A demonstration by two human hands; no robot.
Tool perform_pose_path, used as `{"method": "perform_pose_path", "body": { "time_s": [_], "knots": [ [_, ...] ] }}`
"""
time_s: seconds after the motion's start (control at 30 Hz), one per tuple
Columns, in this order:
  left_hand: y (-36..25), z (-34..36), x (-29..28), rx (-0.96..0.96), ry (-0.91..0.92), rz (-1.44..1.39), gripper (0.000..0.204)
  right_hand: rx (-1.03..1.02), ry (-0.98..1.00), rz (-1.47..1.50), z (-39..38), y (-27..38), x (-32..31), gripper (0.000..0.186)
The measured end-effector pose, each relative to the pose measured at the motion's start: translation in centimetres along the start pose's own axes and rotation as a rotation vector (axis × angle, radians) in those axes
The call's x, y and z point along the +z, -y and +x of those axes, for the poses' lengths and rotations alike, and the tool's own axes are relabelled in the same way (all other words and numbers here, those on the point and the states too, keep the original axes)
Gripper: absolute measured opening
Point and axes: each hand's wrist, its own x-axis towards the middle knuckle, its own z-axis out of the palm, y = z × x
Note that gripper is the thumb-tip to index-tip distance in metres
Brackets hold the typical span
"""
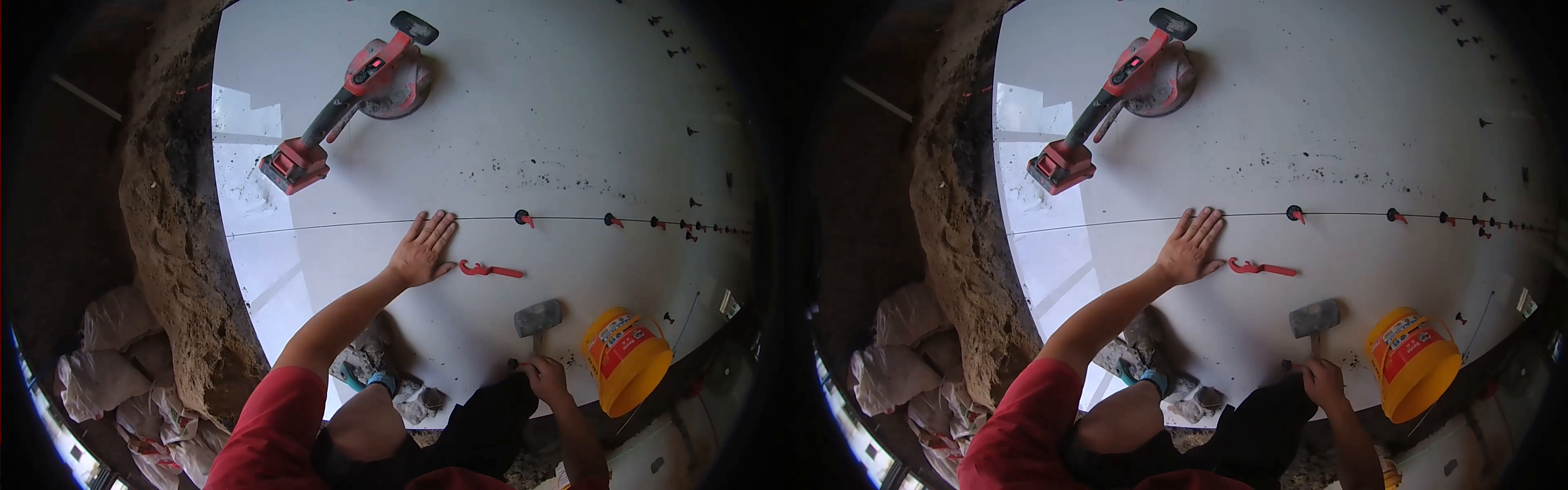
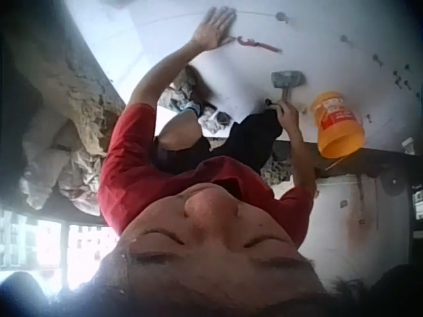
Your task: Leveling and spacing floor tiles during installation using a tile leveling system.
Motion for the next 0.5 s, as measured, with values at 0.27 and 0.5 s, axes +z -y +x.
{"method": "perform_pose_path", "body": {
  "time_s": [0.27,0.5],
  "knots": [
    [1.8,-3.9,-0.6,-0.077,-0.055,-0.016,0.089,0.098,-0.075,-0.078,1.7,0.5,6.4,0.017],
    [8.7,-12.7,-1.2,-0.135,-0.102,0.006,0.088,0.495,-0.644,-0.17,1.3,-2.4,8.3,0.068]
  ]
}}
